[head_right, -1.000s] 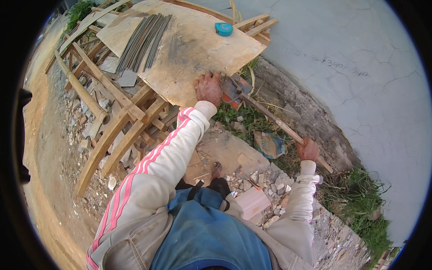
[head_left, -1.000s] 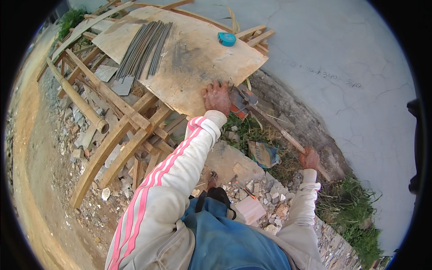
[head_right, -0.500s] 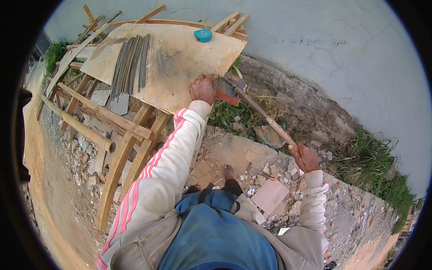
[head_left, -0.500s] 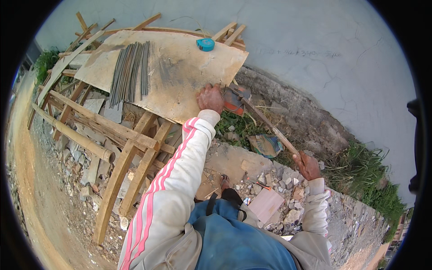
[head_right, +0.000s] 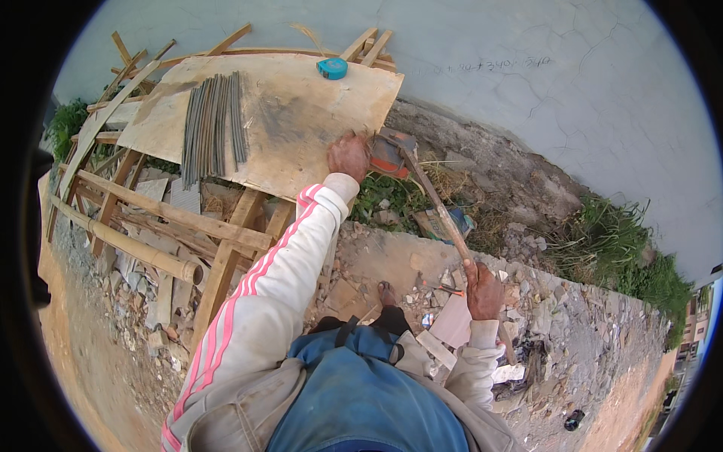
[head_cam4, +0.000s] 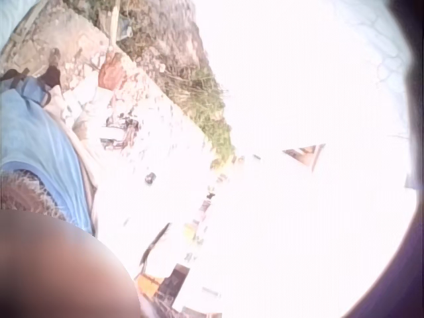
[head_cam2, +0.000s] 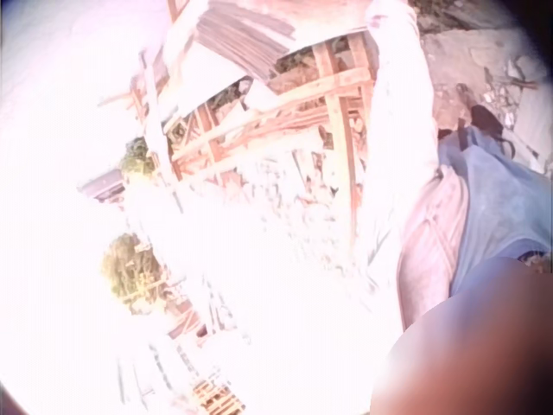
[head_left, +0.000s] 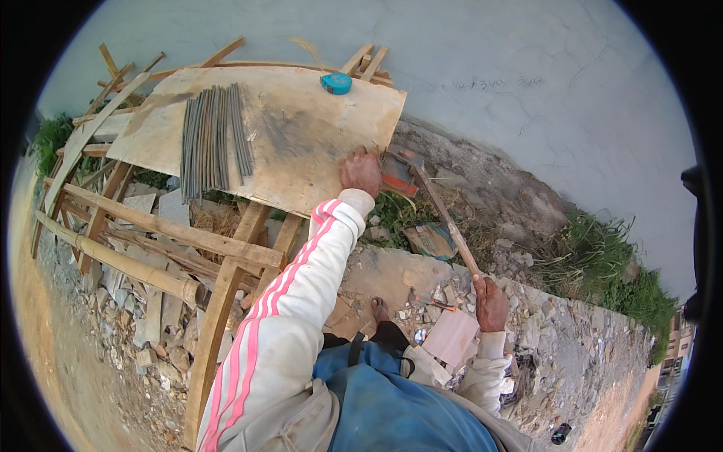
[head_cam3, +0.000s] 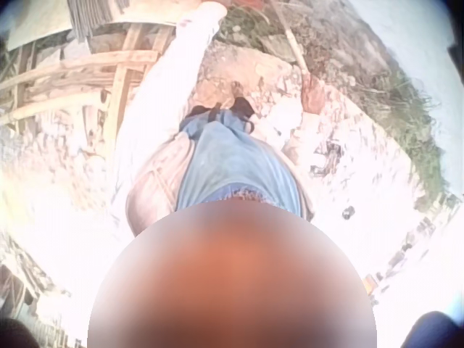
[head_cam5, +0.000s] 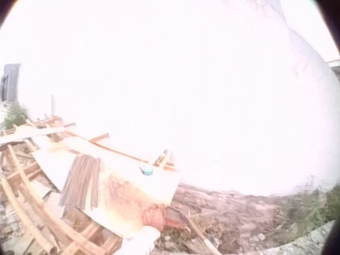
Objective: The person uses a manual metal cutter to cut thin metal rods into shorter pieces. They repeatedly pick up a rod, position it in the cutter, and squeeze the handles to sever the rod, then place the cut piece aside.
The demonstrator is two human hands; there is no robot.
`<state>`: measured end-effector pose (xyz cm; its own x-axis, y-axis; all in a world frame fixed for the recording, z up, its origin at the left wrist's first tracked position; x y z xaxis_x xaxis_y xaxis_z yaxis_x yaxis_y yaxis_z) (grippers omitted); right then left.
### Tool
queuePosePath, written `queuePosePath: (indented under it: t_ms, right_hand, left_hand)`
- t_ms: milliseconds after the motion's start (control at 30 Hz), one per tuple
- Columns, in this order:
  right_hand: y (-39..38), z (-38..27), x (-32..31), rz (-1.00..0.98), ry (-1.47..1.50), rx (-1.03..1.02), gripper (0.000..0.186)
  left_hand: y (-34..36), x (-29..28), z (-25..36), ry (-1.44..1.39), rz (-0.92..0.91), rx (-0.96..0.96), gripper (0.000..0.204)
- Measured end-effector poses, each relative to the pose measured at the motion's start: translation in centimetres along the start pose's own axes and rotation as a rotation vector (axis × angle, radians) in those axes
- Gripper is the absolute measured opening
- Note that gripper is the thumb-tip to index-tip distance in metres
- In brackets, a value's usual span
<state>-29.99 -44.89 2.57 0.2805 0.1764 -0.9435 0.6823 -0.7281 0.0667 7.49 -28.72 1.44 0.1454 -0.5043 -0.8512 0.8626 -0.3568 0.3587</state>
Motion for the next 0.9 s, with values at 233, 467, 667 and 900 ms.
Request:
queuePosePath:
  t_ms: [233,467,667,900]
  right_hand:
    - [-0.3,-0.5,-0.3,-0.043,-0.023,-0.028,0.056]
    - [1.7,0.1,-1.9,-0.215,0.081,-0.071,0.059]
    - [1.7,0.8,-1.3,-0.175,0.035,-0.117,0.060]
    - [0.4,1.5,-0.3,-0.135,0.199,-0.157,0.058]
  left_hand:
    - [0.2,-0.2,0.2,-0.035,0.014,0.017,0.019]
    - [0.2,-0.3,-0.1,-0.084,0.067,0.051,0.024]
    - [0.4,0.2,-0.3,-0.061,0.101,0.073,0.024]
    - [0.3,0.2,-0.4,-0.109,0.101,0.098,0.022]
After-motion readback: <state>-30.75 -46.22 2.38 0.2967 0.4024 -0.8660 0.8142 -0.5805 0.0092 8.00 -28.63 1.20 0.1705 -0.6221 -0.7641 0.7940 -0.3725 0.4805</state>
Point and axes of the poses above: each hand's wrist, its own y-axis towards the middle knuckle, its own x-axis out of the palm, z = x × y, the point moved 7 cm from there along y, towards the middle knuckle
